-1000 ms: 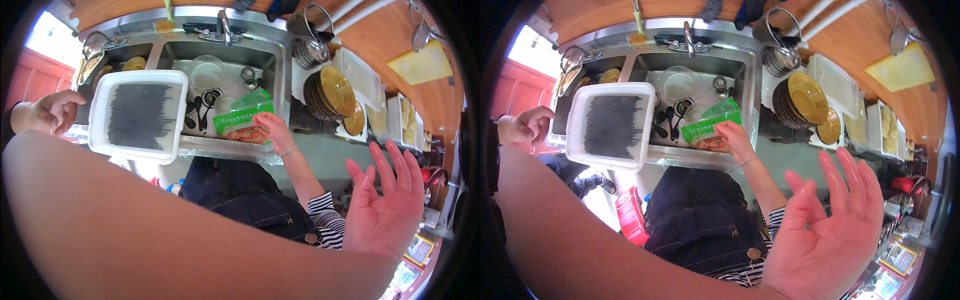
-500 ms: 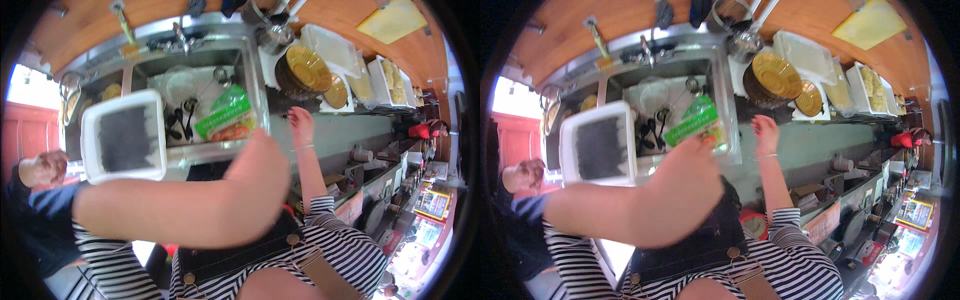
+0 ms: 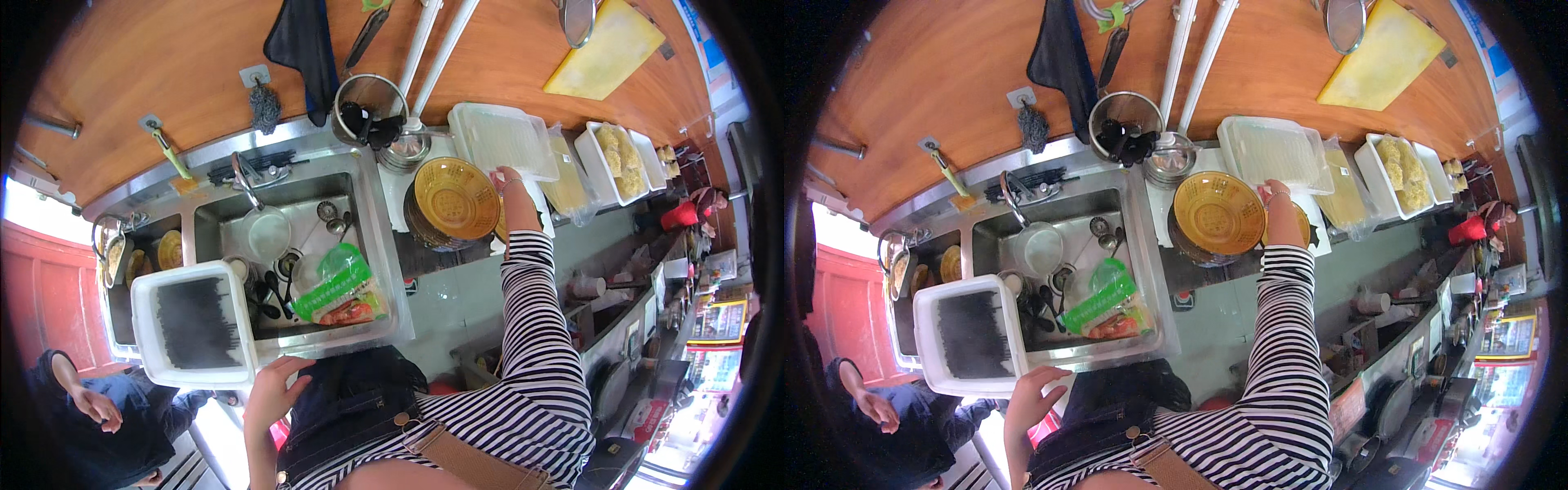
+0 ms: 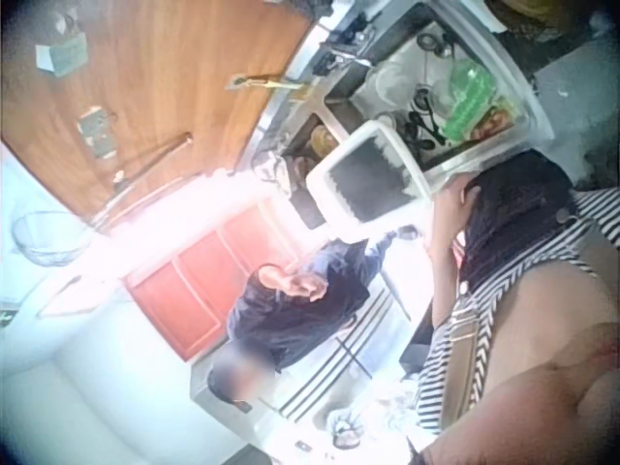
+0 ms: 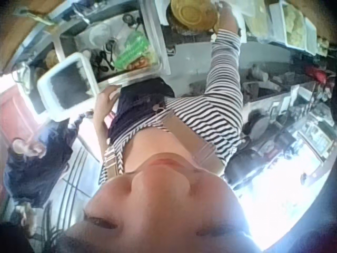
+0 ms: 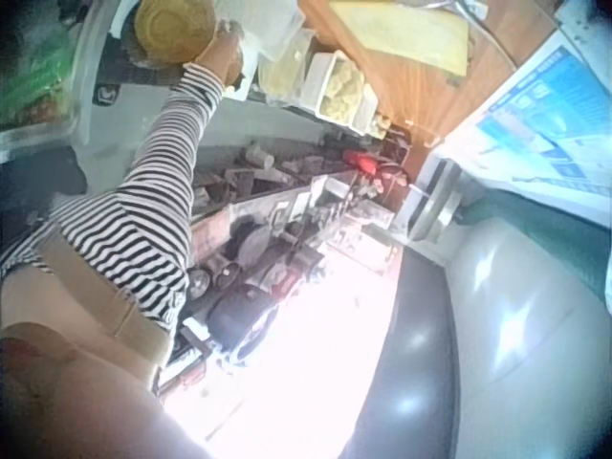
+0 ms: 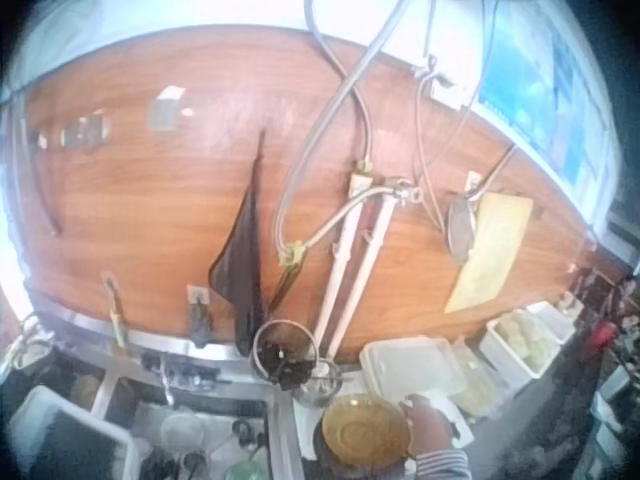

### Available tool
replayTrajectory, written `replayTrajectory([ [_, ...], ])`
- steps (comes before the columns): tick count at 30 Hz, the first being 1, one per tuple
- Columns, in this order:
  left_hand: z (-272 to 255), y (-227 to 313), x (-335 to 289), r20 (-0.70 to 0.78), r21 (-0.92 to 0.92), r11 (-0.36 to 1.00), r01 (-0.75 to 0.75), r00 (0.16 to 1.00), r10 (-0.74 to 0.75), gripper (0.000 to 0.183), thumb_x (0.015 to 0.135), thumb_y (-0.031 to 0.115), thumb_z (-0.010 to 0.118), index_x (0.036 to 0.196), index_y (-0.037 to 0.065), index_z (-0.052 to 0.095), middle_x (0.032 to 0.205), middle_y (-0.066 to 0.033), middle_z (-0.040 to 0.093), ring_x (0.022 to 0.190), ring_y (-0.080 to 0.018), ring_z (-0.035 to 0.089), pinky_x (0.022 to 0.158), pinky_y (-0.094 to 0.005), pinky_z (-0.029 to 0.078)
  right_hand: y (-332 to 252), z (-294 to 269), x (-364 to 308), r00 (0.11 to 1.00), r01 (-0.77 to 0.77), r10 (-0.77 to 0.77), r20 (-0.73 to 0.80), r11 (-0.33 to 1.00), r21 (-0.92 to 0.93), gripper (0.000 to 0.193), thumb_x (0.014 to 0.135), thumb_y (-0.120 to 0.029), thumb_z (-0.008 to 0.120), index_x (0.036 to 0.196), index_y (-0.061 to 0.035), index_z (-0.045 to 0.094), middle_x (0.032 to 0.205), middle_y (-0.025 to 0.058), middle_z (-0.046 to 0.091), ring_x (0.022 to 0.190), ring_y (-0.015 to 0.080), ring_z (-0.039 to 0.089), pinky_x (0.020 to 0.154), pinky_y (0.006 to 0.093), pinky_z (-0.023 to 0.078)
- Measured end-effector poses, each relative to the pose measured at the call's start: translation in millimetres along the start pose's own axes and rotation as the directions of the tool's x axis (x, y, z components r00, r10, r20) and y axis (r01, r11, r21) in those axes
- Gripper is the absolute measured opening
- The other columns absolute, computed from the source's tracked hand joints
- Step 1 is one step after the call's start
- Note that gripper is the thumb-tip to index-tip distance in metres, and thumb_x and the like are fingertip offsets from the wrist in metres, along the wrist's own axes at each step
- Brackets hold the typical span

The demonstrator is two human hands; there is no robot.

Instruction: The person washes black chopsticks under running water at a kitchen sink, rinses them, and places them into a white plastic container. The person also rinses a clear plastic lid and sets it aside on the counter.

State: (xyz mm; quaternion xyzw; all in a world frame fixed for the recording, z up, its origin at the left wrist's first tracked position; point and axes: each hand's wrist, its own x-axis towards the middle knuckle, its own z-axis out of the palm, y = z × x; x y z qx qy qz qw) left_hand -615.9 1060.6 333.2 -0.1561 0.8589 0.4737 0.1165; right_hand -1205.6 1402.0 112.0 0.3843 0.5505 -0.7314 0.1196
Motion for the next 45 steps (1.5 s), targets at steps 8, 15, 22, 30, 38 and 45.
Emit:
replayTrajectory([
  [8,69,84,204,-0.075,-0.115,0.863,-0.492,0.871,0.486,0.014,0.083,0.016,0.057,0.089,0.005,0.063,0.081,-0.0107,0.061,0.070,-0.0239,0.059,0.064,-0.0319,0.047,-80,-48,-27,0.948,0.146,-0.188,0.258,0.974,0.173,0.007,0.077,-0.004,0.052,0.080,0.0007,0.047,0.062,0.0090,0.047,0.042,0.0113,0.041,0.037,0.0190,0.043],
  [15,181,189,497,-0.118,0.238,0.939,-0.250,0.952,0.283,0.021,0.076,0.015,0.053,0.089,0.005,0.066,0.091,-0.0151,0.065,0.090,-0.0319,0.060,0.077,-0.0380,0.048,-99,-133,-105,0.896,0.365,-0.398,0.198,0.913,0.181,0.021,0.080,-0.001,0.051,0.062,-0.0098,0.045,0.055,-0.0007,0.042,0.047,0.0096,0.045,0.043,0.0218,0.037],
  [22,234,158,611,-0.221,0.117,0.983,0.138,0.969,-0.110,0.048,0.080,0.020,0.053,0.118,-0.007,0.046,0.118,-0.0225,0.053,0.108,-0.0330,0.053,0.088,-0.0379,0.045,-94,-192,-141,0.873,0.478,-0.483,0.062,0.874,0.089,0.005,0.074,-0.002,0.055,0.075,-0.0023,0.050,0.062,0.0018,0.048,0.046,0.0080,0.040,0.040,0.0190,0.031],
  [30,180,213,559,-0.076,-0.300,0.954,0.009,0.997,-0.033,0.044,0.075,0.014,0.060,0.107,-0.012,0.046,0.096,-0.0244,0.060,0.074,-0.0296,0.066,0.050,-0.0347,0.053,-103,-200,-151,0.840,0.529,-0.542,-0.035,0.801,0.280,0.007,0.073,-0.003,0.057,0.074,-0.0036,0.050,0.060,-0.0015,0.044,0.047,0.0045,0.035,0.040,0.0176,0.025],
  [38,113,208,358,0.073,-0.563,0.822,-0.082,0.986,0.148,0.028,0.075,0.008,0.053,0.099,-0.005,0.054,0.074,-0.0104,0.060,0.051,-0.0147,0.057,0.037,-0.0271,0.045,-152,-189,-149,0.755,0.633,-0.656,-0.006,0.726,0.269,0.008,0.076,-0.006,0.053,0.071,-0.0082,0.047,0.062,-0.0019,0.045,0.050,0.0058,0.041,0.042,0.0195,0.032],
  [45,57,117,136,-0.040,-0.629,0.769,0.113,0.983,-0.178,0.034,0.078,0.016,0.062,0.103,0.005,0.042,0.070,-0.0052,0.057,0.047,-0.0080,0.048,0.037,-0.0213,0.035,-122,-179,-37,0.807,0.509,-0.552,0.209,0.830,0.227,0.014,0.084,-0.016,0.053,0.084,-0.0019,0.053,0.078,0.0043,0.056,0.062,0.0144,0.054,0.055,0.0290,0.046],
])
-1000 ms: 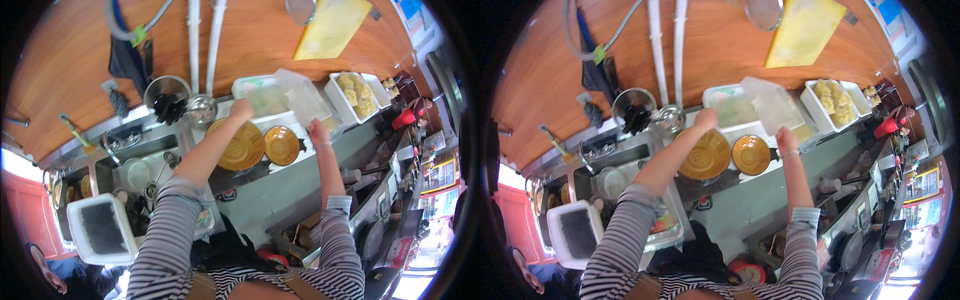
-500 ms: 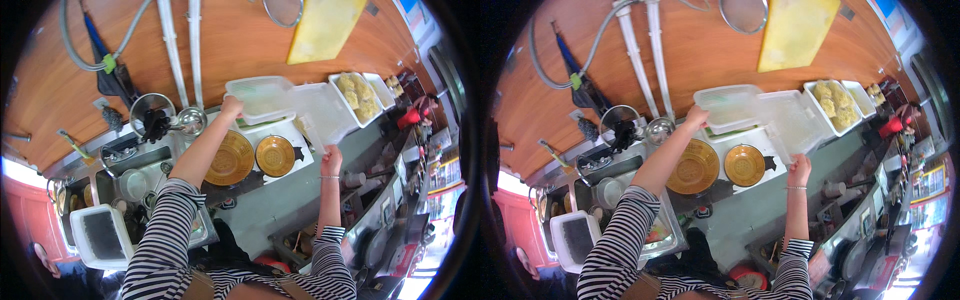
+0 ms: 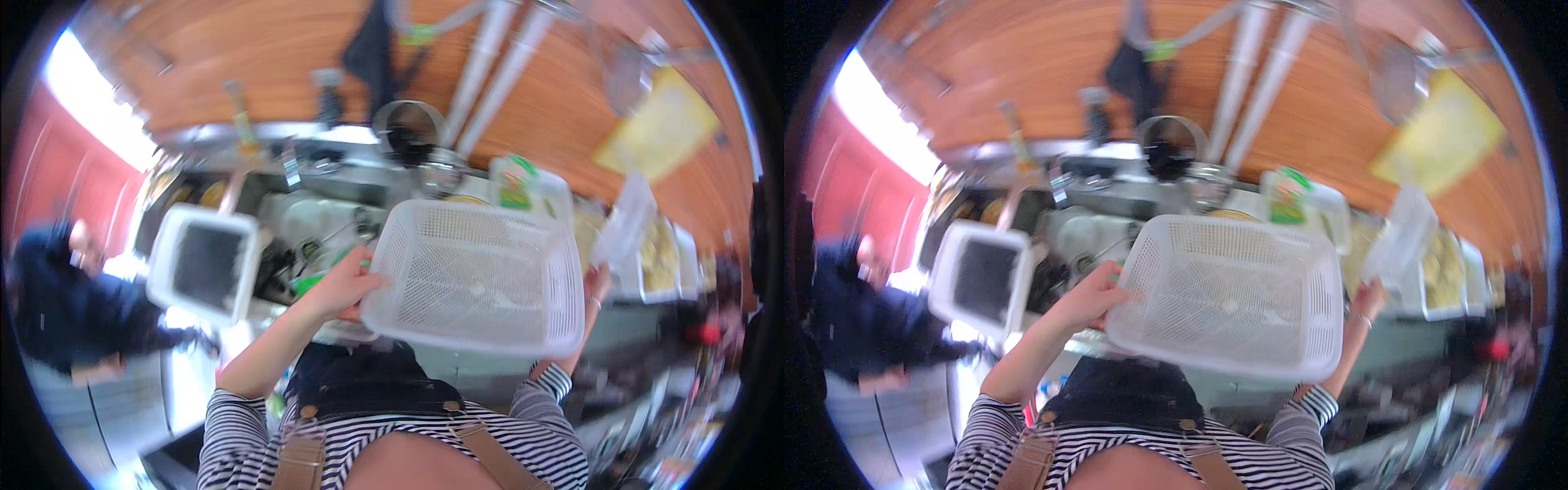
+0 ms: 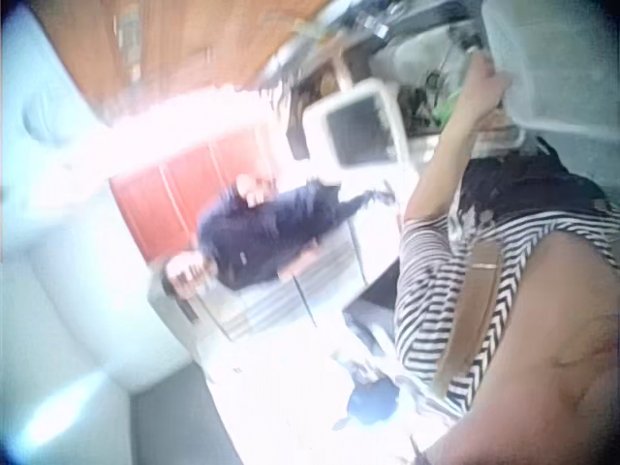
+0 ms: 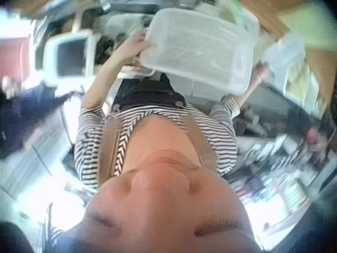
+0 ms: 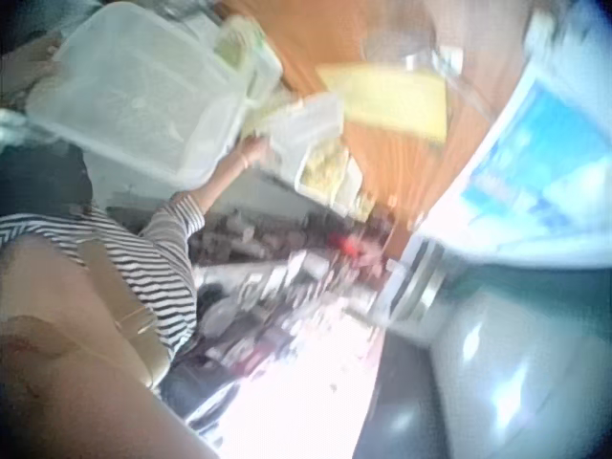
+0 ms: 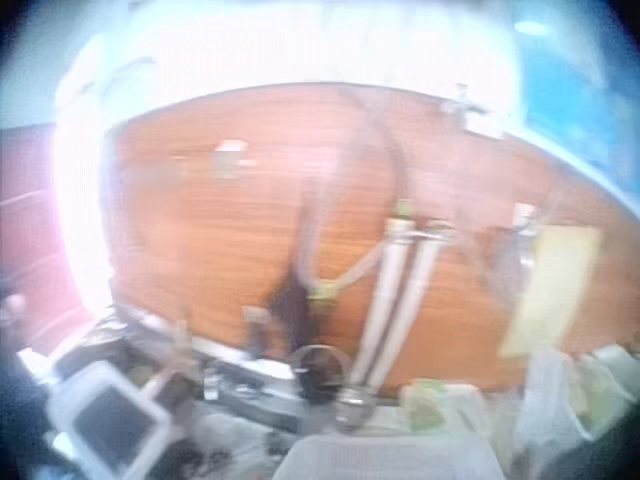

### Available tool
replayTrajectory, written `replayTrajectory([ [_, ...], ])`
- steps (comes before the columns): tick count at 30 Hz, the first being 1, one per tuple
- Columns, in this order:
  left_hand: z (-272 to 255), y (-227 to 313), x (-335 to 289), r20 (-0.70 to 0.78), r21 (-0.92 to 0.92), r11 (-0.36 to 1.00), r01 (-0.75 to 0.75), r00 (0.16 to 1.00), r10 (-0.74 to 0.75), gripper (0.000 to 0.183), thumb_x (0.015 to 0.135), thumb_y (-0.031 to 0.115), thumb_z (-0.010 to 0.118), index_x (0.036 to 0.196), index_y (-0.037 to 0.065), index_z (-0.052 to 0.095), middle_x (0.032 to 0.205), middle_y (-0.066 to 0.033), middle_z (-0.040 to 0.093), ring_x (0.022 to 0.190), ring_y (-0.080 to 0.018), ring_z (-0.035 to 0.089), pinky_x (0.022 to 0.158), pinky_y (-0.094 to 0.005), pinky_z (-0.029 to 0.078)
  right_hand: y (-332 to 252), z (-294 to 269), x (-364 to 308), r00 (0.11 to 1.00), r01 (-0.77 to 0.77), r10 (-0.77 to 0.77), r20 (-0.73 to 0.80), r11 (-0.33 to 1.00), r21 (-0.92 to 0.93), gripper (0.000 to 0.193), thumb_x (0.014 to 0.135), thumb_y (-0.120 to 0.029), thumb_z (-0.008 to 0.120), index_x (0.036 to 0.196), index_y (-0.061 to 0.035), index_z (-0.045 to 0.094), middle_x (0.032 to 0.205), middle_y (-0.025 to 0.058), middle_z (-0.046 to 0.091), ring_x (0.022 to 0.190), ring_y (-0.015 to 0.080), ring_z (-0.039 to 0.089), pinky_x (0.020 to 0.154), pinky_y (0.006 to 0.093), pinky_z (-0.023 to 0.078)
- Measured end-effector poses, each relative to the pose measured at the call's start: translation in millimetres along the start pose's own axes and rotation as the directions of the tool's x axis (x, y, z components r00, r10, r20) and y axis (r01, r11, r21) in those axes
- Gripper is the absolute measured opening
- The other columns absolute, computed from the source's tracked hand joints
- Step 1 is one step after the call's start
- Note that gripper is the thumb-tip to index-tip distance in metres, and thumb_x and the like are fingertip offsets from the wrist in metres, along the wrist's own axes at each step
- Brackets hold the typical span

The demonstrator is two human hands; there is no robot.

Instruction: The person washes black chopsticks under running water at a kitchen sink, rinses them, and places them into a white plastic container. The person also rinses a clear plastic lid and sets it aside on the counter.

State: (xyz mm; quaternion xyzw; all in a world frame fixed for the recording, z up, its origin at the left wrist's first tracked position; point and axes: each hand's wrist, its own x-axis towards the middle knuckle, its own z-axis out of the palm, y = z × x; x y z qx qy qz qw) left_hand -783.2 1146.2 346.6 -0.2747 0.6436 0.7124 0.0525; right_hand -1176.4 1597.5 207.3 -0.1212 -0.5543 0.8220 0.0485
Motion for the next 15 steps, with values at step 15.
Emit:
replayTrajectory([
  [15,-168,-120,-334,-0.951,-0.272,0.919,-0.284,0.226,-0.211,0.025,0.078,0.008,0.052,0.102,0.005,0.046,0.085,-0.0077,0.062,0.065,-0.0117,0.061,0.047,-0.0215,0.048,175,115,20,0.841,-0.480,0.536,0.075,0.802,-0.355,0.052,0.083,-0.034,0.060,0.109,0.0095,0.050,0.094,0.0156,0.062,0.076,0.0271,0.062,0.067,0.0337,0.052],
])
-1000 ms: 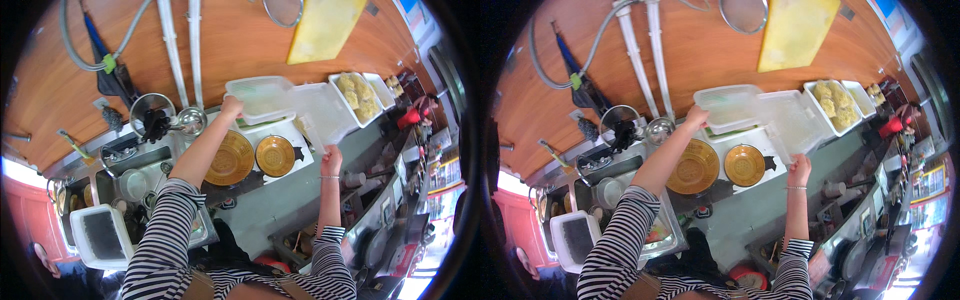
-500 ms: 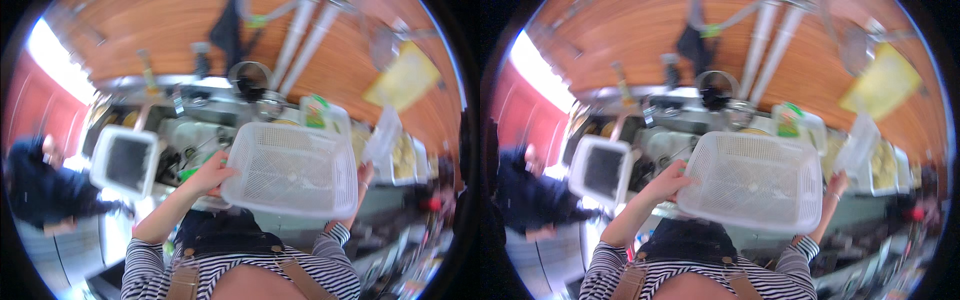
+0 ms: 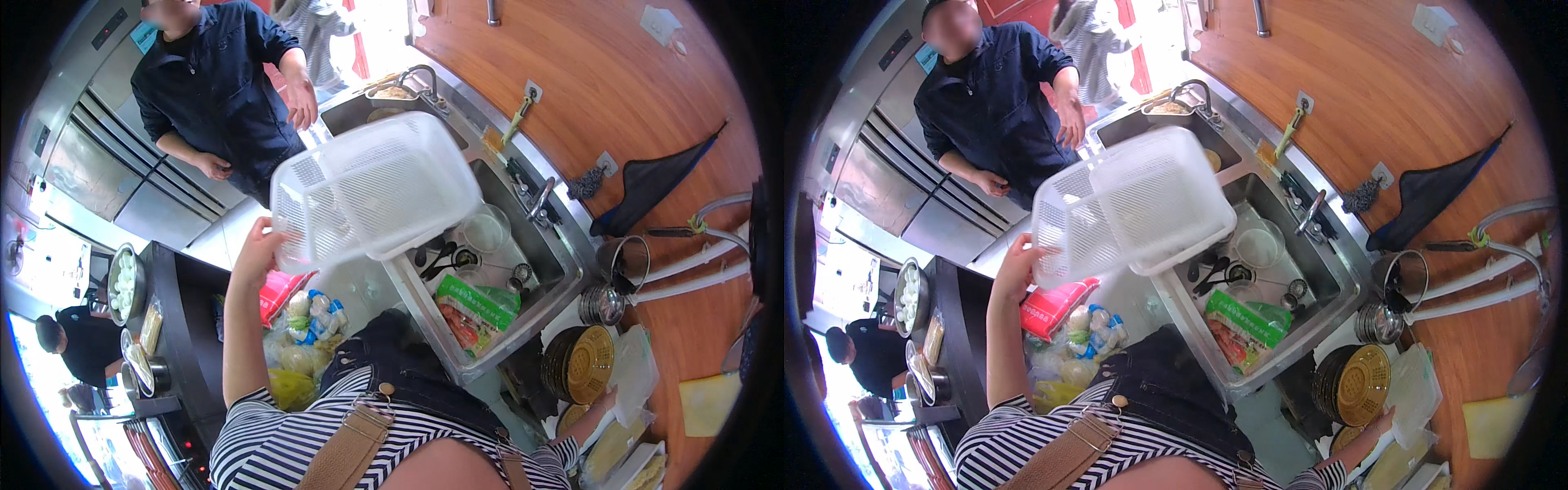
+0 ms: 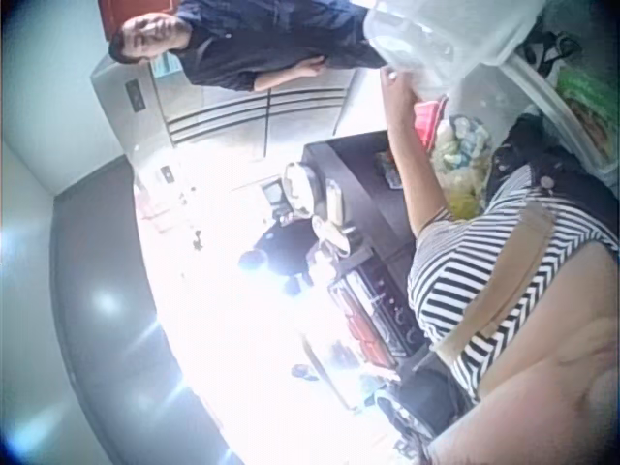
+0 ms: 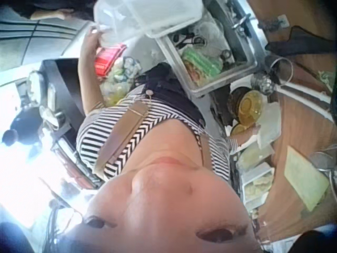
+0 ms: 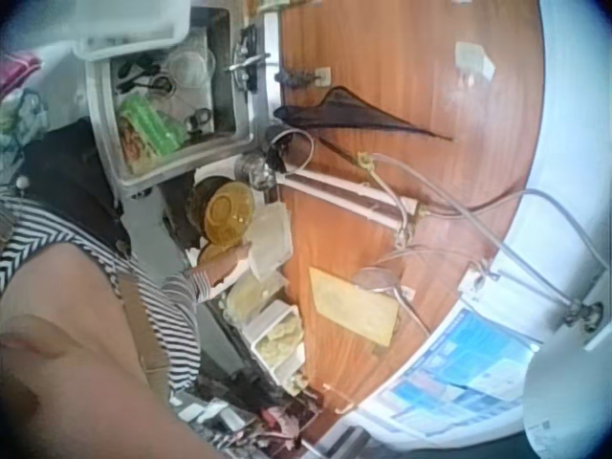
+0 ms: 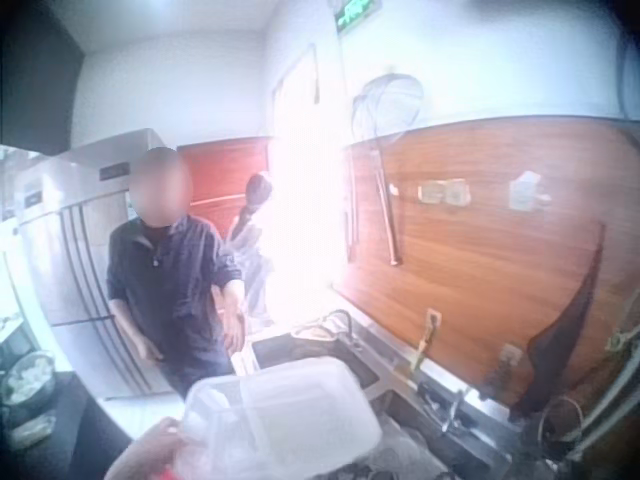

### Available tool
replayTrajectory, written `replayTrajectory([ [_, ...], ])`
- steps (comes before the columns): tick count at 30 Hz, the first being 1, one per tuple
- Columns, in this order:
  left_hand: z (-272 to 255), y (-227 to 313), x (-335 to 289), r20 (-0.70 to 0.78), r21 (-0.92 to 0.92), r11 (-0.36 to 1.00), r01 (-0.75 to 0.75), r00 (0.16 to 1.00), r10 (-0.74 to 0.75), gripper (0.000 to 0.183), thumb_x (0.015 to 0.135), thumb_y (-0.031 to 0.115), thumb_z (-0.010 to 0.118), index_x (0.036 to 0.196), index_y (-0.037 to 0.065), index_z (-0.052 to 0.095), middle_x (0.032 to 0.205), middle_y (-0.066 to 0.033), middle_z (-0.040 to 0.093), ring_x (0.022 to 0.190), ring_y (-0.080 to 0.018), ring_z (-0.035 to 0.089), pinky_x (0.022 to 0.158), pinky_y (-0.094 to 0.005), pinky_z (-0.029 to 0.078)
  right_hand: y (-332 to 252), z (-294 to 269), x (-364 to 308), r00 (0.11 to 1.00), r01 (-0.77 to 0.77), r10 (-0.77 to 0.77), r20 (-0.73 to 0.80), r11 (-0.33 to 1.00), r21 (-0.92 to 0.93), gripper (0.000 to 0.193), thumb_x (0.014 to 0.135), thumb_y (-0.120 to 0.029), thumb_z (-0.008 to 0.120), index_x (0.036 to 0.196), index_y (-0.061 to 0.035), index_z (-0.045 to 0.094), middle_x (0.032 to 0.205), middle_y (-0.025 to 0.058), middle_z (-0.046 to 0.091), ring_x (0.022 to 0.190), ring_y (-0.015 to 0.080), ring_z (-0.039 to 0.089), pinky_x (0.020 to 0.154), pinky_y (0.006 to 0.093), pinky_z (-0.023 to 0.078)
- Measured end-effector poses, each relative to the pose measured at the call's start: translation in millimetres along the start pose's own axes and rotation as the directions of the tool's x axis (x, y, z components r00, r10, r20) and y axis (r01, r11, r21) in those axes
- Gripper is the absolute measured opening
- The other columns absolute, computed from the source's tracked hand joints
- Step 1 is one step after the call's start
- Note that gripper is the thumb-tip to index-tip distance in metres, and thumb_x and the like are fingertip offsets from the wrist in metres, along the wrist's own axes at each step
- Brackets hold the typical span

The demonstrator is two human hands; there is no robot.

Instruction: The person washes black chopsticks under running water at a kitchen sink, rinses them, and places them into a white plastic container. The person also rinses a clear plastic lid and sets it aside on the counter.

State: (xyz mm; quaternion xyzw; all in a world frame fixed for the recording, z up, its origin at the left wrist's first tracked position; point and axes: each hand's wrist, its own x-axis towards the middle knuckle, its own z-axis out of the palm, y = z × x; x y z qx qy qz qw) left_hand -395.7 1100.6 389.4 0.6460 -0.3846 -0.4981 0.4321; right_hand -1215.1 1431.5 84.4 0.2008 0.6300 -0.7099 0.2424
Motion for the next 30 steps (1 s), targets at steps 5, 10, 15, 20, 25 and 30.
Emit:
replayTrajectory([
  [5,-58,-18,96,-0.163,-0.040,0.993,-0.114,0.981,0.107,0.024,0.077,0.015,0.057,0.097,0.005,0.049,0.077,-0.0040,0.055,0.059,-0.0106,0.055,0.045,-0.0204,0.042,8,-2,-25,0.984,0.019,-0.001,0.179,0.995,-0.099,0.073,0.084,-0.051,0.050,0.128,0.0047,0.035,0.127,0.0191,0.045,0.112,0.0336,0.048,0.093,0.0467,0.040],
  [10,-112,-33,183,-0.125,-0.241,0.954,-0.178,0.981,0.152,0.010,0.084,0.008,0.052,0.090,0.008,0.058,0.081,0.0009,0.056,0.070,-0.0065,0.054,0.045,-0.0162,0.039,5,13,-93,0.836,0.419,-0.507,-0.210,0.837,-0.352,0.042,0.086,-0.029,0.053,0.118,-0.0008,0.051,0.114,0.0161,0.056,0.103,0.0277,0.054,0.087,0.0371,0.043],
  [15,-156,-31,241,0.362,-0.739,0.644,0.197,0.923,0.132,0.030,0.095,0.024,0.040,0.109,-0.001,0.049,0.101,-0.0155,0.059,0.081,-0.0204,0.060,0.069,-0.0295,0.055,43,113,-243,0.250,0.694,-0.967,-0.056,0.219,-0.686,0.017,0.087,-0.009,0.049,0.095,0.0023,0.058,0.092,0.0114,0.061,0.082,0.0216,0.058,0.079,0.0310,0.046],
  [20,-112,-42,257,-0.141,-0.768,0.631,-0.111,0.990,0.003,0.040,0.093,0.041,0.039,0.085,0.005,0.055,0.099,-0.0137,0.063,0.077,-0.0190,0.061,0.068,-0.0289,0.053,134,269,-310,0.746,0.622,-0.498,0.442,0.758,-0.195,0.010,0.086,-0.003,0.052,0.094,-0.0003,0.058,0.088,0.0054,0.060,0.082,0.0138,0.057,0.076,0.0257,0.048],
  [25,56,-40,217,0.332,-0.670,0.694,0.263,0.942,-0.036,0.018,0.087,0.010,0.050,0.104,0.005,0.053,0.089,-0.0054,0.060,0.079,-0.0125,0.057,0.062,-0.0262,0.046,168,385,-259,0.841,0.101,-0.176,0.512,0.980,0.170,0.016,0.086,-0.004,0.049,0.097,0.0037,0.055,0.094,0.0164,0.062,0.088,0.0234,0.061,0.080,0.0322,0.052],
  [30,275,-25,228,0.863,-0.276,0.596,0.754,0.468,-0.192,0.026,0.088,0.010,0.052,0.111,0.000,0.053,0.106,-0.0129,0.058,0.094,-0.0213,0.057,0.084,-0.0304,0.048,175,452,-128,0.918,-0.347,0.185,0.352,0.803,0.485,0.023,0.083,0.000,0.046,0.103,0.0094,0.050,0.101,0.0212,0.059,0.096,0.0323,0.059,0.093,0.0432,0.046],
])
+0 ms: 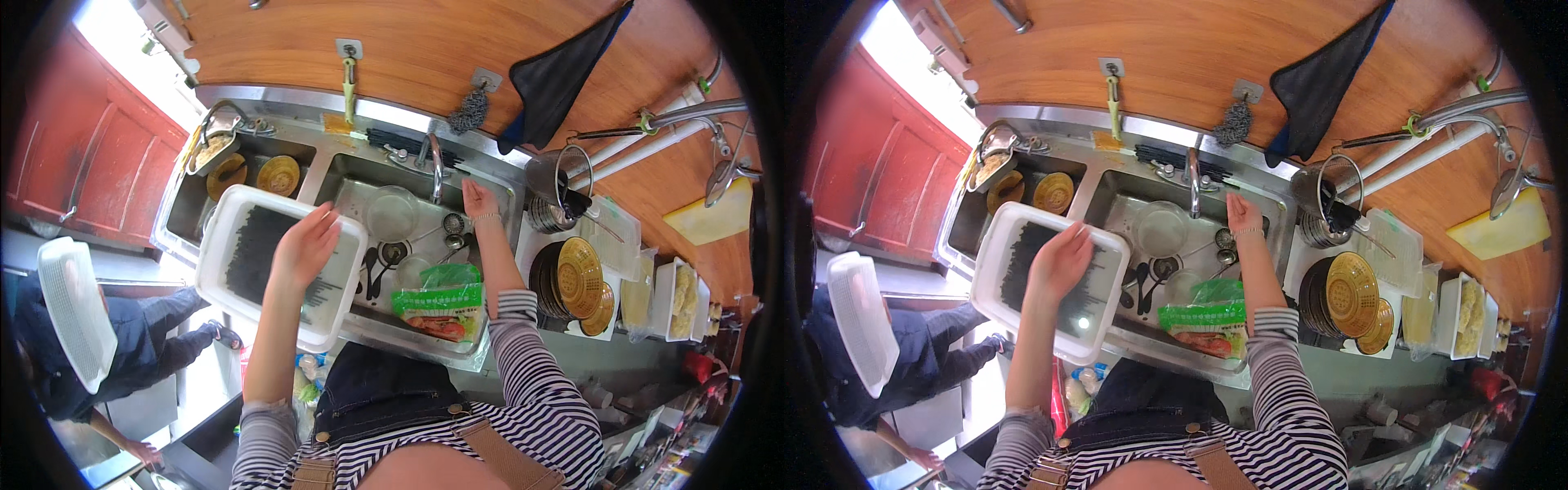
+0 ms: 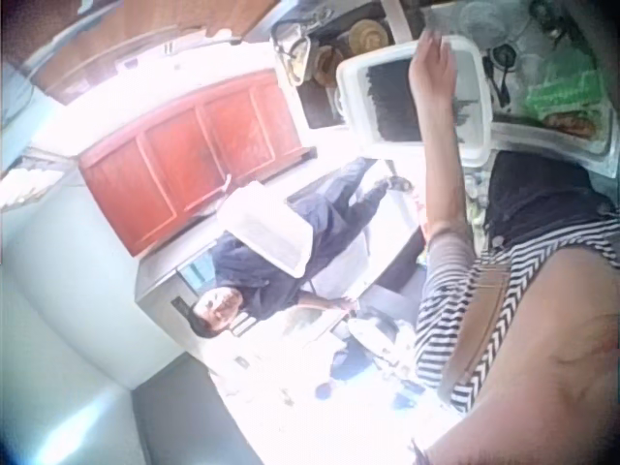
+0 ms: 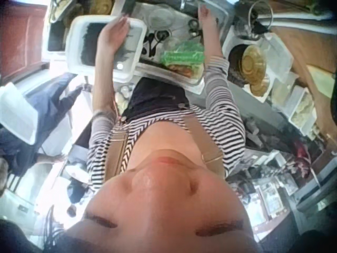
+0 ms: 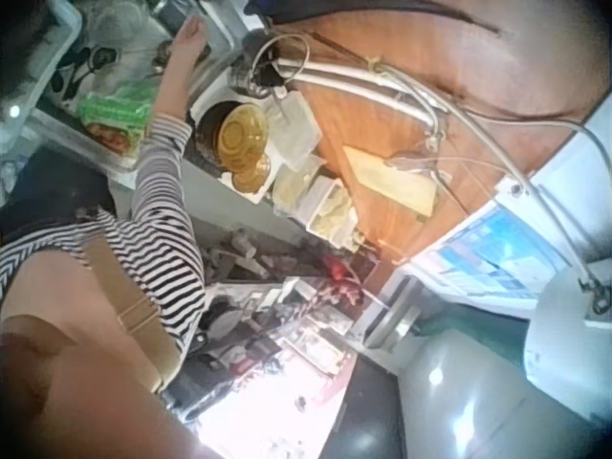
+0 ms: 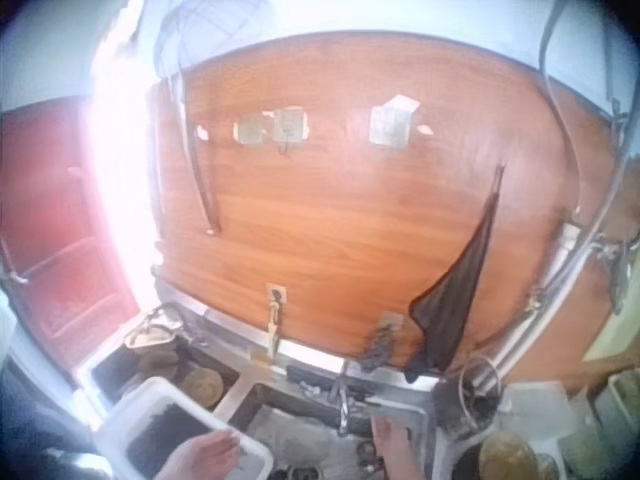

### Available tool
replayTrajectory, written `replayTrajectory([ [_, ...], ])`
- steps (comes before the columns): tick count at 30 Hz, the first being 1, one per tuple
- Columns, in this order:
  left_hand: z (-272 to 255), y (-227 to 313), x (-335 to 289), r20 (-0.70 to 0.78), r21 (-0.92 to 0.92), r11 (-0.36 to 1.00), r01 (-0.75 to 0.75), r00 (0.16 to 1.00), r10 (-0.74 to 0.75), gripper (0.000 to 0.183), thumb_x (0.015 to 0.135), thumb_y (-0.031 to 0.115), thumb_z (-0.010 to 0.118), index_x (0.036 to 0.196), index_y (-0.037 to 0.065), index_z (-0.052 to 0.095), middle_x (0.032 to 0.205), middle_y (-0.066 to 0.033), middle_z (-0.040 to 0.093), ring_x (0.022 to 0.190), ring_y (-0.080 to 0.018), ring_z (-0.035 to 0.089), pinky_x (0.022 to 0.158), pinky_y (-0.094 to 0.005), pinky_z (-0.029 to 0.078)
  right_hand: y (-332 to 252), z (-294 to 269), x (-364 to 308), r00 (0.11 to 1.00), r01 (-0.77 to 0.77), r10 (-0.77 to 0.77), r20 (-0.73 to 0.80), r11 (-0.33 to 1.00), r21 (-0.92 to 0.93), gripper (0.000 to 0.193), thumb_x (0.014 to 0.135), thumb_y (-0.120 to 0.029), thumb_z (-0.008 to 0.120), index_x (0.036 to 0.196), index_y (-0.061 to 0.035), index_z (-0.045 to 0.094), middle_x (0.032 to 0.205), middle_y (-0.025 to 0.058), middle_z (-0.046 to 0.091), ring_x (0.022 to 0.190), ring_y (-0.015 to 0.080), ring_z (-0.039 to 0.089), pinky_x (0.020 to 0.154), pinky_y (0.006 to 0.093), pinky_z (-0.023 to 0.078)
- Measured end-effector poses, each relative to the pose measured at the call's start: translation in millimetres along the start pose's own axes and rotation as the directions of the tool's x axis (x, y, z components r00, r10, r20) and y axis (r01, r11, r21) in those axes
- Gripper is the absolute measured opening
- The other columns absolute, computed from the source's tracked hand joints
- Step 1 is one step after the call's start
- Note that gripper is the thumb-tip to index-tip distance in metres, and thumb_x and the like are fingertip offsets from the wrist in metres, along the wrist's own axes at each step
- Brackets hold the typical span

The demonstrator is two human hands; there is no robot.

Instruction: The person washes black chopsticks under running water at a kitchen sink, rinses them, and places them into a white plastic container. The person also rinses a clear plastic lid and sets it aside on the counter.

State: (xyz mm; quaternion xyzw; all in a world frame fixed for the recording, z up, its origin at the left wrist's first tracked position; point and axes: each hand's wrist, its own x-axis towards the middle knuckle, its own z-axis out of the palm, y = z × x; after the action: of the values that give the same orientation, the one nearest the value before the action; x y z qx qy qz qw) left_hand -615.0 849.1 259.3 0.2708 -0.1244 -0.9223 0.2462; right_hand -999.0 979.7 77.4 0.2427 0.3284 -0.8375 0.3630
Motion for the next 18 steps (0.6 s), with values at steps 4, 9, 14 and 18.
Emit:
replayTrajectory([
  [4,12,-17,176,-0.167,0.190,0.979,0.076,0.985,-0.044,0.025,0.085,0.008,0.055,0.107,-0.002,0.052,0.105,-0.0132,0.057,0.097,-0.0219,0.056,0.082,-0.0280,0.050,-14,-9,89,0.984,-0.113,0.131,-0.121,0.983,0.146,0.037,0.079,-0.002,0.048,0.113,0.0103,0.040,0.115,0.0239,0.048,0.109,0.0413,0.048,0.093,0.0518,0.043],
  [9,-26,-39,331,-0.472,0.261,0.965,0.036,0.876,0.095,0.014,0.080,0.006,0.056,0.092,0.001,0.051,0.095,-0.0118,0.055,0.084,-0.0245,0.056,0.075,-0.0323,0.051,-6,7,124,0.911,-0.280,0.307,-0.274,0.950,0.136,0.051,0.078,-0.008,0.049,0.120,0.0143,0.029,0.124,0.0289,0.035,0.115,0.0442,0.039,0.095,0.0485,0.041],
  [14,-41,-42,393,-0.638,0.231,0.947,0.224,0.770,-0.026,0.014,0.075,0.007,0.060,0.085,0.004,0.051,0.086,-0.0086,0.054,0.074,-0.0220,0.053,0.067,-0.0328,0.048,-13,35,122,0.937,-0.316,0.278,-0.213,0.932,-0.178,0.050,0.076,-0.006,0.048,0.121,0.0091,0.031,0.125,0.0288,0.033,0.114,0.0462,0.038,0.094,0.0540,0.038],
  [18,-34,-35,404,-0.689,0.173,0.910,0.376,0.707,-0.161,0.014,0.072,0.008,0.063,0.079,0.007,0.052,0.078,-0.0061,0.052,0.066,-0.0199,0.051,0.062,-0.0332,0.047,-14,59,117,0.871,-0.420,0.418,-0.258,0.906,0.049,0.044,0.078,-0.003,0.039,0.121,0.0013,0.034,0.127,0.0281,0.031,0.116,0.0509,0.034,0.099,0.0615,0.028],
])
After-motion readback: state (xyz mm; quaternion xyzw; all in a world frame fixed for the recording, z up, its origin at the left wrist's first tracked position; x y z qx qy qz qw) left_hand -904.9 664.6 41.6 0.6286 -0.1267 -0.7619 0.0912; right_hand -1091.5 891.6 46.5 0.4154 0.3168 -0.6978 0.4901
